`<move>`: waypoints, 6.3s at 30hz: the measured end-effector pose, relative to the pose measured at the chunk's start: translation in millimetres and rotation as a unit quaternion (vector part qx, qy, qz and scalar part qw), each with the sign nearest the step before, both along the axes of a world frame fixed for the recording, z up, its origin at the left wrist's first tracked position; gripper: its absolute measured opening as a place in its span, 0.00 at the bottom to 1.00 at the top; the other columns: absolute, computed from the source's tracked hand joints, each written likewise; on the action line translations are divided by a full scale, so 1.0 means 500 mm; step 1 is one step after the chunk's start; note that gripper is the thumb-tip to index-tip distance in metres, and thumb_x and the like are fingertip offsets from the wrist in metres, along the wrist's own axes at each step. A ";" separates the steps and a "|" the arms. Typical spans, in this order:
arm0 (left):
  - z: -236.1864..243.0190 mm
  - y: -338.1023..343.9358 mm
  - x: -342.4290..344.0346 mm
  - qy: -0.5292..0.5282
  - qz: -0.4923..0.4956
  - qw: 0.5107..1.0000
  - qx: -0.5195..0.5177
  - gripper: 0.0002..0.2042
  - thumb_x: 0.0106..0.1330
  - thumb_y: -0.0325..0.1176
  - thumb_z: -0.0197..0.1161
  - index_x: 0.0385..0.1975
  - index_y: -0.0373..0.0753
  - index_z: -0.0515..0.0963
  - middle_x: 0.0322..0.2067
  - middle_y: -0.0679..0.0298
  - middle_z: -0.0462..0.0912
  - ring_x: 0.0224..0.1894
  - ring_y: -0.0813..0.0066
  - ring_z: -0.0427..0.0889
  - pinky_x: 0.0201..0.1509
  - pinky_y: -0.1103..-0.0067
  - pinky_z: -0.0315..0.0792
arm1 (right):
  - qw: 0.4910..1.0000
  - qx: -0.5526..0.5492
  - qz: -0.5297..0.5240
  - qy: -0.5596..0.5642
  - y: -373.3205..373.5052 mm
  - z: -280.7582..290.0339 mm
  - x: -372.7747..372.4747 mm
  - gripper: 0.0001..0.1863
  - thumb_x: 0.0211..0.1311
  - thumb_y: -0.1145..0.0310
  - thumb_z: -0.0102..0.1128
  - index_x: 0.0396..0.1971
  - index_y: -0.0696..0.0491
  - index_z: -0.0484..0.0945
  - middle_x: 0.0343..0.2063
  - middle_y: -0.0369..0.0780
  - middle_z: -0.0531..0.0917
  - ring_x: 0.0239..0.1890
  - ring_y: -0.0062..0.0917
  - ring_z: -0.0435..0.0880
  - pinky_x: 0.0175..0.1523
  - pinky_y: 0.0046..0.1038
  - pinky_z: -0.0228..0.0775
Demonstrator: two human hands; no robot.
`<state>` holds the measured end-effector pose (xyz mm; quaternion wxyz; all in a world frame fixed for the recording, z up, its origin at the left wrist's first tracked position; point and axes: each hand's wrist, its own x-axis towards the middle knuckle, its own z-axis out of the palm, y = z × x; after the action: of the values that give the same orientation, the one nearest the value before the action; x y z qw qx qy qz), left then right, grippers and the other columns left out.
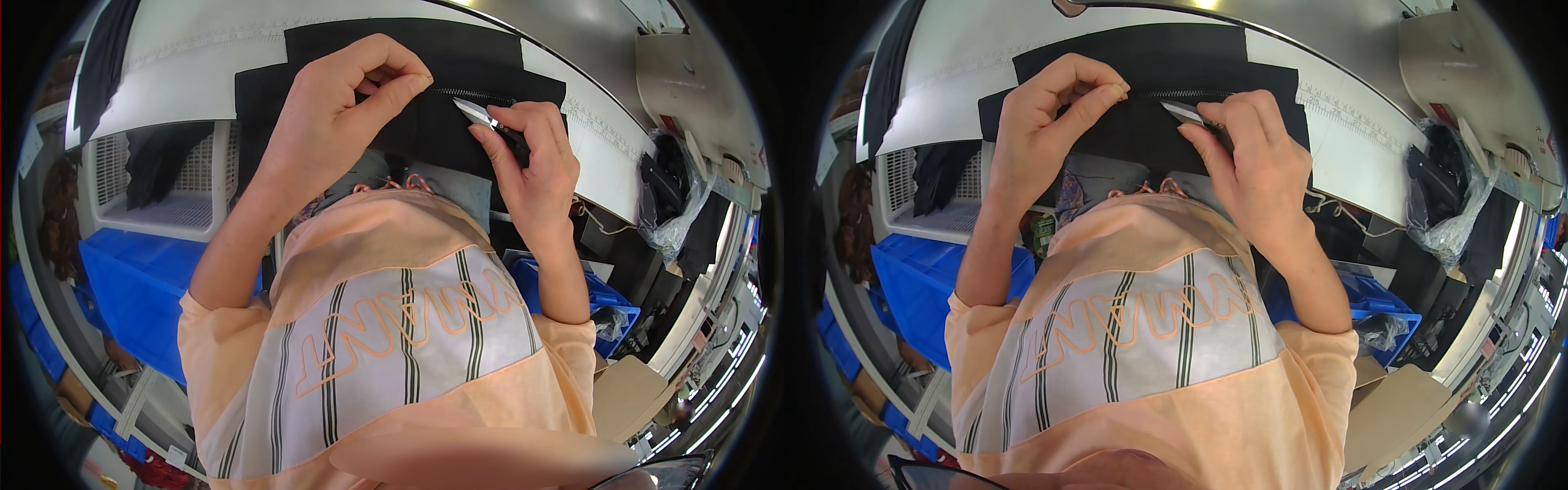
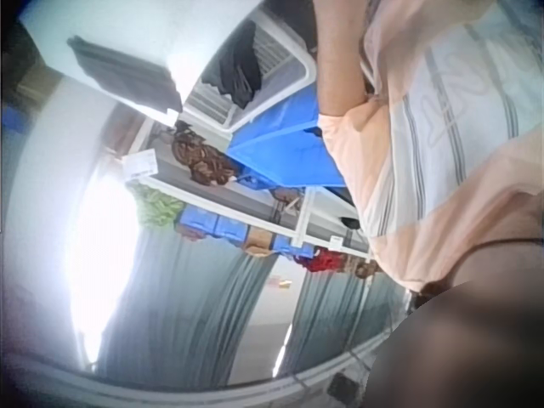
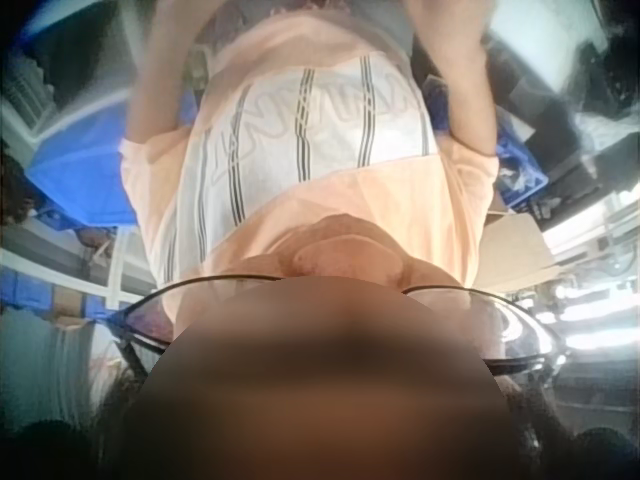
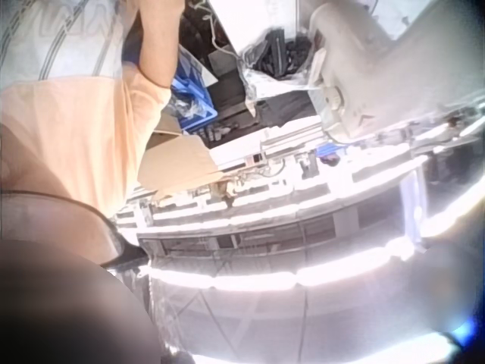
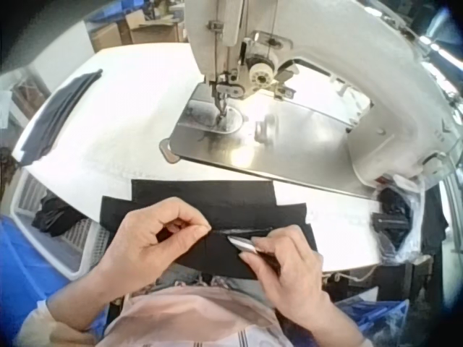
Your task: Sewing a black fabric component using an industrial sewing machine, including trimming threads with a hand tool.
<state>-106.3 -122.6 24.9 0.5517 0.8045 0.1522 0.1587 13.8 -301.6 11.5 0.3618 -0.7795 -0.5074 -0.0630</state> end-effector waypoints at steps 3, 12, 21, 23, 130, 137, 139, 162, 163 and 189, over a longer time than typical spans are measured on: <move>-0.002 0.005 -0.001 -0.017 -0.013 0.999 -0.028 0.05 0.66 0.26 0.60 0.36 0.33 0.78 0.33 0.66 0.83 0.38 0.84 0.80 0.43 0.88 0.71 | 1.000 -0.004 0.002 0.019 -0.002 0.008 0.002 0.13 0.48 0.71 0.72 0.33 0.56 0.79 0.30 0.38 0.77 0.23 0.24 0.80 0.26 0.23 0.73; 0.010 0.021 0.018 0.041 -0.147 0.974 -0.164 0.05 0.69 0.29 0.56 0.36 0.34 0.76 0.28 0.70 0.77 0.29 0.88 0.71 0.34 0.87 0.67 | 0.999 -0.048 0.002 0.021 -0.001 0.014 0.009 0.15 0.48 0.70 0.72 0.35 0.56 0.79 0.31 0.37 0.77 0.23 0.23 0.80 0.25 0.23 0.72; 0.026 0.041 0.004 0.075 -0.155 0.983 -0.072 0.04 0.68 0.27 0.56 0.35 0.33 0.74 0.29 0.70 0.73 0.31 0.86 0.69 0.36 0.86 0.66 | 0.999 -0.040 -0.002 0.036 -0.003 0.009 0.012 0.15 0.48 0.69 0.73 0.35 0.56 0.79 0.31 0.37 0.78 0.26 0.25 0.82 0.27 0.22 0.73; 0.023 0.043 0.005 0.068 -0.147 0.983 -0.086 0.04 0.68 0.27 0.56 0.35 0.33 0.75 0.29 0.70 0.74 0.31 0.86 0.70 0.37 0.86 0.67 | 0.998 -0.047 -0.005 0.050 -0.004 0.008 0.011 0.16 0.48 0.69 0.73 0.35 0.56 0.79 0.31 0.38 0.78 0.27 0.26 0.82 0.28 0.23 0.74; -0.064 -0.009 -0.057 -0.106 0.039 0.907 0.406 0.13 0.49 0.28 0.71 0.36 0.44 0.82 0.41 0.72 0.81 0.41 0.73 0.79 0.62 0.66 0.60 | 0.969 -0.111 0.126 0.184 0.023 0.061 0.097 0.06 0.55 0.79 0.59 0.33 0.56 0.79 0.29 0.37 0.81 0.31 0.25 0.80 0.37 0.24 0.71; -0.026 -0.027 -0.051 -0.017 0.027 0.916 0.401 0.15 0.54 0.30 0.68 0.43 0.45 0.83 0.42 0.65 0.76 0.45 0.67 0.76 0.58 0.63 0.64 | 0.990 -0.124 0.003 -0.074 -0.059 0.069 0.167 0.08 0.55 0.75 0.62 0.36 0.55 0.79 0.36 0.40 0.81 0.41 0.37 0.79 0.46 0.32 0.70; -0.024 -0.034 -0.046 -0.012 0.019 0.906 0.422 0.16 0.54 0.30 0.68 0.44 0.46 0.82 0.43 0.64 0.75 0.45 0.66 0.76 0.56 0.62 0.65 | 0.968 -0.163 -0.124 -0.147 -0.101 0.055 0.195 0.07 0.59 0.72 0.60 0.37 0.56 0.79 0.37 0.42 0.80 0.43 0.37 0.78 0.48 0.32 0.70; -0.023 0.084 -0.028 -0.069 0.041 0.904 0.420 0.05 0.56 0.30 0.66 0.32 0.42 0.81 0.39 0.69 0.79 0.41 0.70 0.79 0.60 0.66 0.65 | 0.963 -0.126 0.151 0.184 0.012 0.060 -0.013 0.18 0.52 0.63 0.70 0.41 0.56 0.80 0.25 0.40 0.79 0.23 0.25 0.80 0.26 0.24 0.71; -0.025 0.077 -0.040 -0.074 0.046 0.903 0.420 0.05 0.56 0.30 0.66 0.32 0.42 0.81 0.39 0.69 0.79 0.41 0.70 0.79 0.60 0.66 0.65 | 0.975 -0.086 0.084 0.185 0.016 0.059 -0.007 0.18 0.52 0.65 0.70 0.42 0.56 0.80 0.26 0.40 0.79 0.24 0.24 0.81 0.27 0.24 0.72; -0.046 0.022 -0.124 -0.102 0.006 0.910 0.401 0.16 0.45 0.23 0.69 0.38 0.34 0.83 0.46 0.62 0.82 0.40 0.68 0.76 0.41 0.77 0.71 | 0.991 -0.040 0.096 -0.084 0.077 0.003 -0.028 0.15 0.44 0.70 0.73 0.35 0.54 0.82 0.29 0.35 0.77 0.18 0.22 0.75 0.21 0.21 0.67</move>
<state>-168.3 -111.8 1.9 0.1937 0.9366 0.0235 0.2912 -0.3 -263.3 13.1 0.2903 -0.7331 -0.6107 -0.0727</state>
